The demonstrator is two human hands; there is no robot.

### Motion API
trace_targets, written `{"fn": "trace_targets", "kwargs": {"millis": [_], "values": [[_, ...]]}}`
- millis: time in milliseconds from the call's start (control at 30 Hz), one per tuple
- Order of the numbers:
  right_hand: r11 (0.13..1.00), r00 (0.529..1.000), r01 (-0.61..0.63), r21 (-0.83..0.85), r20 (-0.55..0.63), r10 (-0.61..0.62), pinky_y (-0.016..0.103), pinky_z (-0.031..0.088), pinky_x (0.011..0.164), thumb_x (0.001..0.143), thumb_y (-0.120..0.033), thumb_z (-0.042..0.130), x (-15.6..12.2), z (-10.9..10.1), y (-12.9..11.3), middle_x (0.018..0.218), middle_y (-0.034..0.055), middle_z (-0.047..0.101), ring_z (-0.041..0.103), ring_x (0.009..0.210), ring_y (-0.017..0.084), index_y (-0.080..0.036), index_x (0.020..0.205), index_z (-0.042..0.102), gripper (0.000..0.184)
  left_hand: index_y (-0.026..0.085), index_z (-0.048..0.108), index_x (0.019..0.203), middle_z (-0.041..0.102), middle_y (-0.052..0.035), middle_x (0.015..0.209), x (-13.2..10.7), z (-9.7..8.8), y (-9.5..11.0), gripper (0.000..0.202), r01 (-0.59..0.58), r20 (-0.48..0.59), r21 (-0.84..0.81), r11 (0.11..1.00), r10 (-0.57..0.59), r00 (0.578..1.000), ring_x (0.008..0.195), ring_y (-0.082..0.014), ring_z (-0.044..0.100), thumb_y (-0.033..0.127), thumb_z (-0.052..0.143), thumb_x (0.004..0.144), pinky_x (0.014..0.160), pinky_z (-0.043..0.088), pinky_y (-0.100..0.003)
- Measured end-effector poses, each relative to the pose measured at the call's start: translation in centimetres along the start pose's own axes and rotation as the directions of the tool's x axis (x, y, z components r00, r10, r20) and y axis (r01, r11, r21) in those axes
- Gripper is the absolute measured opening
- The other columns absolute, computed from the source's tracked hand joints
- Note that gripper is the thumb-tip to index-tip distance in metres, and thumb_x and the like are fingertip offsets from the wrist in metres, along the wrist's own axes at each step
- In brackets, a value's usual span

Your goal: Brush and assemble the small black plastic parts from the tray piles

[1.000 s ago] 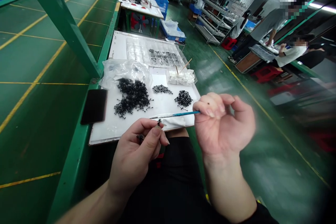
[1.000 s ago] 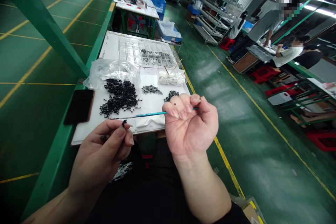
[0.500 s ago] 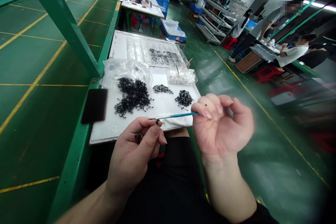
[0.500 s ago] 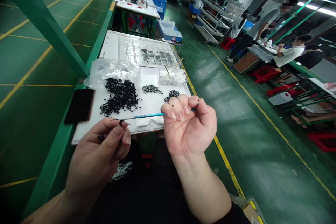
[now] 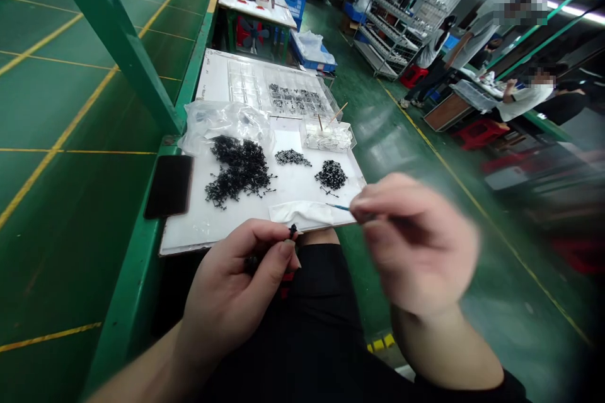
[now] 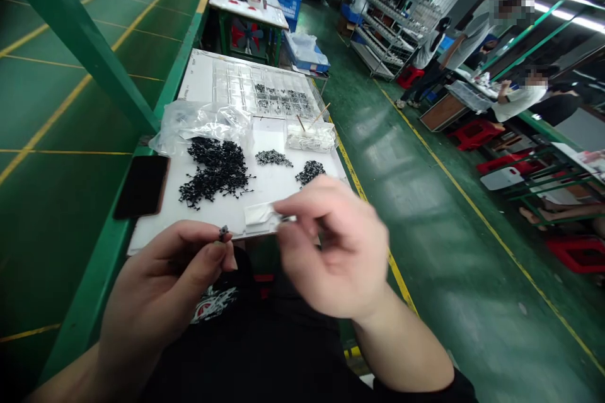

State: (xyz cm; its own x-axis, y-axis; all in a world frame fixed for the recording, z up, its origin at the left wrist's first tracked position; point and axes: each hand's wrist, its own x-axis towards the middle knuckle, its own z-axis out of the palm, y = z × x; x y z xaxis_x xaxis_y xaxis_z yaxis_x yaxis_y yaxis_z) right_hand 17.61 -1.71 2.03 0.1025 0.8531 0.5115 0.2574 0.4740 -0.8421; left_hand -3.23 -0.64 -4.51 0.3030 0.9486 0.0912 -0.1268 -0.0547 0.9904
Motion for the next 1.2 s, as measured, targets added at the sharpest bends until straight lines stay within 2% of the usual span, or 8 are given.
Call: {"fn": "trace_targets", "kwargs": {"millis": [133, 433, 567, 667, 733, 933, 1100, 1200], "values": [[0.962, 0.957, 0.188, -0.197, 0.257, -0.135, 0.028, 0.049, 0.059, 0.094, -0.012, 0.073, -0.8, 1.4, 0.8, 0.082, 0.005, 0.068, 0.061, 0.066, 0.013, -0.017, 0.114, 0.08, 0.022, 0.037, 0.07, 0.111, 0.076, 0.0056, 0.089, -0.1, -0.3, -0.1, 0.013, -0.105, 0.047, 0.14, 0.985, 0.099, 0.994, 0.08, -0.0112, 0.073, 0.025, 0.065, 0.106, 0.071, 0.058, -0.019], [0.964, 0.945, 0.194, -0.182, 0.3, -0.134, 0.024, 0.051, 0.057, 0.094, -0.016, 0.075, -0.8, 2.1, 1.0, 0.082, 0.0038, 0.067, 0.061, 0.065, 0.012, -0.018, 0.114, 0.081, 0.02, 0.038, 0.065, 0.115, 0.073, 0.007, 0.091, -0.3, -0.8, -0.1, 0.021, -0.191, 0.097, 0.263, 0.946, 0.171, 0.98, 0.082, -0.0107, 0.07, 0.019, 0.063, 0.107, 0.074, 0.056, -0.018], [0.992, 0.938, -0.088, -0.093, 0.327, 0.114, 0.025, 0.05, 0.057, 0.093, -0.019, 0.077, -0.7, 1.8, 0.9, 0.08, 0.0022, 0.067, 0.062, 0.067, 0.013, -0.02, 0.107, 0.081, 0.015, 0.035, 0.064, 0.119, 0.072, 0.0043, 0.096, 0.0, -1.2, -0.1, 0.026, -0.29, 0.163, 0.312, 0.905, 0.249, 0.955, 0.082, -0.0112, 0.069, 0.013, 0.062, 0.105, 0.075, 0.054, -0.02], [0.902, 0.813, -0.43, -0.032, 0.42, 0.403, 0.025, 0.049, 0.054, 0.093, -0.027, 0.078, -0.5, 1.5, 0.7, 0.075, 0.0005, 0.067, 0.06, 0.062, 0.012, -0.019, 0.107, 0.08, 0.017, 0.033, 0.064, 0.12, 0.071, 0.0012, 0.1, 0.6, -1.7, 0.1, 0.031, -0.4, 0.268, 0.351, 0.847, 0.319, 0.909, 0.084, -0.0126, 0.069, 0.007, 0.061, 0.103, 0.074, 0.053, -0.022], [0.872, 0.785, -0.487, -0.052, 0.412, 0.463, 0.024, 0.048, 0.053, 0.09, -0.027, 0.079, -0.4, 1.4, 0.5, 0.071, -0.0002, 0.068, 0.059, 0.06, 0.012, -0.018, 0.103, 0.08, 0.016, 0.031, 0.063, 0.121, 0.071, -0.0006, 0.104, 1.1, -2.0, 0.3, 0.033, -0.463, 0.325, 0.376, 0.803, 0.353, 0.877, 0.089, -0.0135, 0.069, 0.004, 0.059, 0.102, 0.078, 0.053, -0.022], [0.971, 0.943, -0.12, -0.207, 0.283, 0.176, 0.021, 0.039, 0.047, 0.074, -0.007, 0.075, -0.7, 2.2, 0.4, 0.065, -0.0028, 0.063, 0.053, 0.054, 0.009, -0.018, 0.076, 0.069, 0.013, 0.028, 0.062, 0.123, 0.072, -0.0017, 0.106, 1.8, -2.2, 0.6, 0.033, -0.517, 0.372, 0.487, 0.704, 0.369, 0.852, 0.093, -0.0145, 0.07, 0.003, 0.058, 0.102, 0.086, 0.052, -0.022], [0.987, 0.967, 0.08, -0.141, 0.253, -0.042, 0.022, 0.033, 0.046, 0.067, -0.007, 0.072, -0.7, 2.5, 1.4, 0.058, -0.0061, 0.052, 0.044, 0.049, 0.008, -0.021, 0.068, 0.053, 0.024, 0.027, 0.064, 0.118, 0.075, -0.0011, 0.102, 1.7, -2.0, 1.1, 0.023, -0.492, 0.371, 0.455, 0.743, 0.344, 0.863, 0.089, -0.0148, 0.072, 0.01, 0.059, 0.103, 0.081, 0.053, -0.021], [0.992, 0.965, 0.068, -0.109, 0.259, -0.038, 0.022, 0.035, 0.046, 0.07, -0.007, 0.072, -0.5, 2.2, 1.6, 0.059, -0.0061, 0.051, 0.044, 0.049, 0.008, -0.021, 0.068, 0.051, 0.025, 0.028, 0.066, 0.119, 0.076, -0.0002, 0.102, 1.4, -2.2, 1.0, 0.021, -0.427, 0.358, 0.418, 0.802, 0.286, 0.889, 0.088, -0.0144, 0.072, 0.015, 0.064, 0.103, 0.08, 0.053, -0.021]]}}
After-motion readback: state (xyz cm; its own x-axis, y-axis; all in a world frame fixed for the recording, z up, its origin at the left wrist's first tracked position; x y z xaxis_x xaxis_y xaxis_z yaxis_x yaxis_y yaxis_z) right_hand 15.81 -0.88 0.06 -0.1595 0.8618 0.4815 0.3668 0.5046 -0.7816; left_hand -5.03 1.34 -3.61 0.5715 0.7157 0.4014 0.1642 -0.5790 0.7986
